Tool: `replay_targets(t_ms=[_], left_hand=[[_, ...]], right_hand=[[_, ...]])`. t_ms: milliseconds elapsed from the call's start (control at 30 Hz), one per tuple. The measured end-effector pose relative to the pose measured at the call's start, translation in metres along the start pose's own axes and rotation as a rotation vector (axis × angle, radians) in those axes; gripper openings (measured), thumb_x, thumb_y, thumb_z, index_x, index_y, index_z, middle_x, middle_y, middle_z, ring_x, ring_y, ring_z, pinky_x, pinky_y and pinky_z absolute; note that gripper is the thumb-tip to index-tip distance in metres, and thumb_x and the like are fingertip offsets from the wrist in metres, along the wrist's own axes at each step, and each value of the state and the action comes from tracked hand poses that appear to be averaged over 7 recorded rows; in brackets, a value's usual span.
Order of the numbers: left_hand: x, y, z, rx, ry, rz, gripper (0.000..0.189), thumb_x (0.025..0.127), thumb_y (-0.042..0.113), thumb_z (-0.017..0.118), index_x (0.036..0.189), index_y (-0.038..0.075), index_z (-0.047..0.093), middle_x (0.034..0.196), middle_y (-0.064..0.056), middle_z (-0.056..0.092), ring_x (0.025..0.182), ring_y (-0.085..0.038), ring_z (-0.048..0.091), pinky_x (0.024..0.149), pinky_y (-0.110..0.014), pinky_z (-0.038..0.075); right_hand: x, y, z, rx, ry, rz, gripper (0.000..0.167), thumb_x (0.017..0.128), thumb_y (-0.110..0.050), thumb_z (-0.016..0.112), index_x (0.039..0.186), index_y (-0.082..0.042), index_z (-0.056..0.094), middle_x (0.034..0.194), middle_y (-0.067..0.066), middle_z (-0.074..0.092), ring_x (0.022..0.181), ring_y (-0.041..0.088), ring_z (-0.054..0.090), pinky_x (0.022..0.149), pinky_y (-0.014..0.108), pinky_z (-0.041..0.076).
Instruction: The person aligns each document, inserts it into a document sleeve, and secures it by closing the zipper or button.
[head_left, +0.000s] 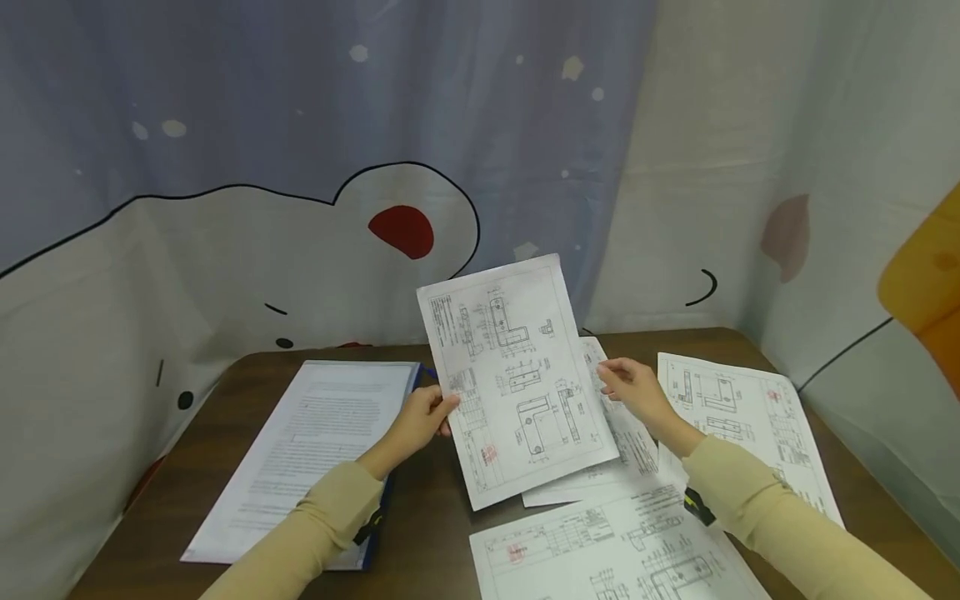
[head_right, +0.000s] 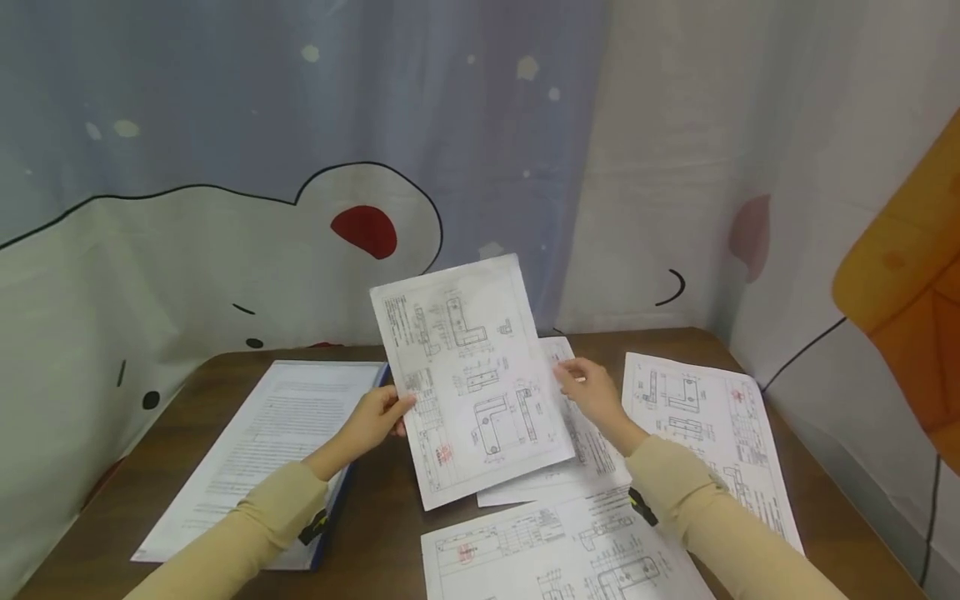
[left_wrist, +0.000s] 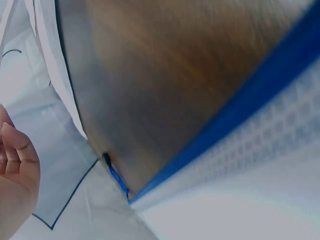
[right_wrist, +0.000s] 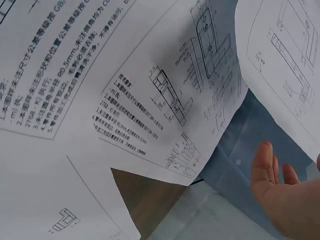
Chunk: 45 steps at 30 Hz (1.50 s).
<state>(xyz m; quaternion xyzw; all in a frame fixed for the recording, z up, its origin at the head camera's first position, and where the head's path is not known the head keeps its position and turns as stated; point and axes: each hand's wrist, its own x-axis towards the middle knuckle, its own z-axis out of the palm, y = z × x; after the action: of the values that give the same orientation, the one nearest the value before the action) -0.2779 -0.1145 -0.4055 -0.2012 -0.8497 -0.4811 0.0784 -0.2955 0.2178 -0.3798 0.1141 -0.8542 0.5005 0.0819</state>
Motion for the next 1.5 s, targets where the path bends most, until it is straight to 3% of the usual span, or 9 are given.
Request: replay_targets(t_ms=[133,367,633,967,1033,1200,1267,1333,1500], left_hand=[[-0.002,0.000,-0.005,0.019,-0.019,-0.001,0.026,0.096,0.012,0.052,0.103,-0.011,0.061,0.069,-0.014,0.064,0.051,-0.009,0.052,0.048,-0.022,0.046],[-0.007,-0.004,-0.006,0.066,0.017,0.002,0.027,0.094,0.019,0.056,0.097,-0.006,0.065,0.067,-0.012,0.064,0.050,-0.009,0.053,0.045,-0.018,0.040],[-0.015,-0.006,-0.004,0.035,0.051,-0.019,0.021,0.093,0.013,0.058,0.088,-0.006,0.065,0.065,-0.013,0.064,0.050,-0.013,0.056,0.050,-0.024,0.051],[-0.020,-0.009,-0.012,0.102,0.094,0.009,0.023,0.094,0.014,0.056,0.084,-0.004,0.065,0.063,-0.012,0.062,0.049,-0.015,0.056,0.047,-0.017,0.045],[-0.023,-0.011,-0.015,0.225,0.085,0.004,0.023,0.095,0.016,0.055,0.082,-0.001,0.065,0.064,-0.011,0.062,0.049,-0.013,0.055,0.047,-0.019,0.044],[-0.033,-0.026,-0.025,0.834,0.079,-0.028,0.030,0.088,0.030,0.065,0.077,0.003,0.058,0.060,-0.006,0.055,0.047,-0.013,0.050,0.044,-0.023,0.041],[-0.038,-0.033,-0.029,0.982,0.073,-0.074,0.038,0.082,0.037,0.070,0.077,0.002,0.055,0.057,-0.006,0.053,0.045,-0.015,0.050,0.042,-0.025,0.042],[-0.043,-0.039,-0.032,1.031,0.058,-0.133,0.045,0.080,0.042,0.071,0.079,0.001,0.054,0.054,-0.007,0.052,0.044,-0.016,0.051,0.041,-0.026,0.042],[-0.051,-0.048,-0.035,0.984,-0.012,-0.230,0.042,0.085,0.041,0.065,0.083,-0.001,0.055,0.055,-0.007,0.052,0.047,-0.019,0.053,0.043,-0.028,0.044]], right_hand=[[0.000,-0.001,0.014,-0.061,-0.066,-0.016,0.039,0.096,-0.023,0.054,0.116,0.010,0.054,0.104,0.026,0.064,0.080,0.022,0.064,0.072,0.031,0.053],[-0.003,-0.007,0.032,0.050,0.064,-0.035,0.016,0.091,-0.007,0.059,0.087,0.007,0.055,0.073,0.019,0.067,0.056,0.007,0.054,0.052,0.020,0.043],[-0.004,-0.027,0.036,0.184,0.106,0.027,0.022,0.095,-0.010,0.054,0.102,0.011,0.055,0.083,0.024,0.070,0.055,0.007,0.061,0.051,0.020,0.050],[-0.002,-0.020,0.046,0.065,0.138,-0.010,0.028,0.095,-0.013,0.054,0.109,0.010,0.061,0.089,0.027,0.069,0.057,0.006,0.061,0.050,0.020,0.048],[-0.001,-0.021,0.046,0.055,0.158,-0.019,0.026,0.095,-0.012,0.054,0.106,0.011,0.062,0.087,0.027,0.069,0.056,0.006,0.060,0.049,0.019,0.047],[-0.001,-0.021,0.049,0.056,0.175,0.016,0.027,0.095,-0.010,0.053,0.106,0.013,0.060,0.060,0.013,0.064,0.045,0.002,0.047,0.042,0.017,0.037],[-0.002,-0.021,0.051,0.070,0.166,0.046,0.027,0.096,-0.010,0.052,0.106,0.014,0.060,0.054,0.003,0.059,0.043,0.002,0.043,0.040,0.017,0.033],[-0.003,-0.020,0.052,0.083,0.150,0.072,0.028,0.096,-0.010,0.050,0.106,0.014,0.059,0.052,0.001,0.056,0.042,0.004,0.041,0.040,0.017,0.031],[-0.004,-0.017,0.055,0.103,0.132,0.096,0.028,0.097,-0.009,0.048,0.109,0.015,0.057,0.066,0.011,0.067,0.047,0.004,0.053,0.044,0.017,0.042]])
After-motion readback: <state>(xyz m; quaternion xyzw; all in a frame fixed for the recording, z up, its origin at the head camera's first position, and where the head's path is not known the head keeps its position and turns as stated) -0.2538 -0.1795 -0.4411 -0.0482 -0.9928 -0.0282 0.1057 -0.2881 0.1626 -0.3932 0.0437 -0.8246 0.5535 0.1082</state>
